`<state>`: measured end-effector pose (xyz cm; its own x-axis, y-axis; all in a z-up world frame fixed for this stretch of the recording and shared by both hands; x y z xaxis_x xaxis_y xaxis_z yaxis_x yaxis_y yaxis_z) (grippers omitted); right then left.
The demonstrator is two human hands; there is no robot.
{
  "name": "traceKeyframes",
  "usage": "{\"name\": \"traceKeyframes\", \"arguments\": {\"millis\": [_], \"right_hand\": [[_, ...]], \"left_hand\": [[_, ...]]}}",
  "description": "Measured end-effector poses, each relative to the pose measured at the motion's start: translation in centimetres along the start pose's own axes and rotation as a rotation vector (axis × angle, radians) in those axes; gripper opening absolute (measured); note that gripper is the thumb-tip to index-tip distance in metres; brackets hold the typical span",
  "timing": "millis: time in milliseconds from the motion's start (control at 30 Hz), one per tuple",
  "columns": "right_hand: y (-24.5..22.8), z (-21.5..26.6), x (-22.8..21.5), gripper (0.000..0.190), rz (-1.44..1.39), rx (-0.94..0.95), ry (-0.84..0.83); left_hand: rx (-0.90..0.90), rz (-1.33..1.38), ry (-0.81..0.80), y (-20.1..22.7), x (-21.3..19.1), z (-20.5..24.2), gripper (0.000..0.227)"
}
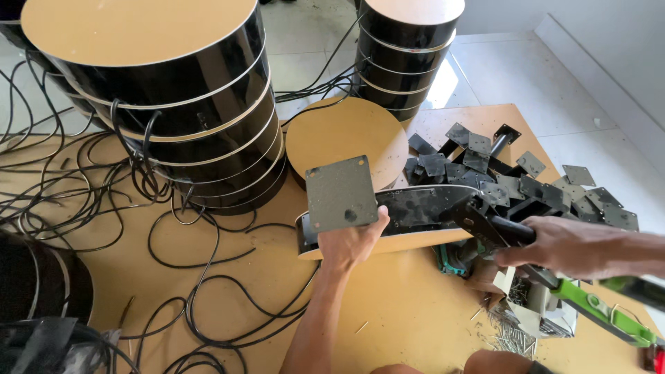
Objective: The person is assembling a piece of furniture by attaching a metal bracket to a curved wooden piece. They use a power drill to secure the bracket with screws and a pair of pliers to adjust the bracket's position.
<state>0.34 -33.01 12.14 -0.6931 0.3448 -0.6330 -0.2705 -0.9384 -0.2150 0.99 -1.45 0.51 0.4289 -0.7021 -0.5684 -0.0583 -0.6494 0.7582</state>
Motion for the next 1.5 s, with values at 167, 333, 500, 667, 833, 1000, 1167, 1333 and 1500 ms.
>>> {"name": "traceKeyframes", "arguments": {"millis": [167, 333, 500, 667, 833, 1000, 1167, 1333, 1500], "right_hand": [[1.7, -2.5, 3.2, 0.035, -0.147, -0.055, 0.097], [0.1, -1.2, 1.4, 0.018, -0.018, -0.143, 0.129], [-1.4, 1.3, -3.4, 0.023, 0.005, 0.003, -0.24], [-2.9, 1.8, -3.8, 0.026, 0.097, 0.075, -0.273], [-3.4, 2.0, -2.1, 0.078, 0.239, 0.052, -0.135], [-2.3, 0.7, -0.1, 0.094, 0.022, 0.068, 0.043], [-0.7, -0.8, 1.0, 0.027, -0.191, -0.056, 0.045], [0.8, -2.5, 2.0, 0.017, -0.418, -0.093, 0.086], [-0.4, 1.2, -1.0, 0.035, -0.324, -0.111, 0.082]], "left_hand": [[-0.077, 0.102, -0.063, -0.1, -0.4, -0.1, 0.03], [-0.148, 0.168, -0.08, 0.4, -1.0, -0.5, 0.019], [-0.155, 0.047, -0.132, 0.6, -0.2, 0.0, 0.043], [-0.028, 0.102, -0.043, 0.8, -0.3, -0.5, 0.031], [-0.088, 0.175, -0.075, 0.5, -0.8, -0.7, 0.021], [-0.146, 0.06, -0.045, -0.3, 0.4, -0.7, 0.042], [-0.157, 0.108, -0.049, 0.4, -0.2, -0.9, 0.029], [-0.077, 0.2, -0.066, 0.7, -0.7, -1.0, 0.016], [-0.061, 0.287, 0.011, 0.2, -1.8, -1.2, 0.014]]}}
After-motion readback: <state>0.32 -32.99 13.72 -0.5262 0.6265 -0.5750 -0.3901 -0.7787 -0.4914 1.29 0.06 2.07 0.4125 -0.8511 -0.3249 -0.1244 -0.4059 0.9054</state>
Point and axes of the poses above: each hand's wrist, its own z-axis away from the middle knuckle, its own x-axis out of the palm, y = z × x, the point moved 1 cm from there along -z, towards the middle knuckle, and after that the axes turned 5 degrees about -x, right-handed, at the moved point
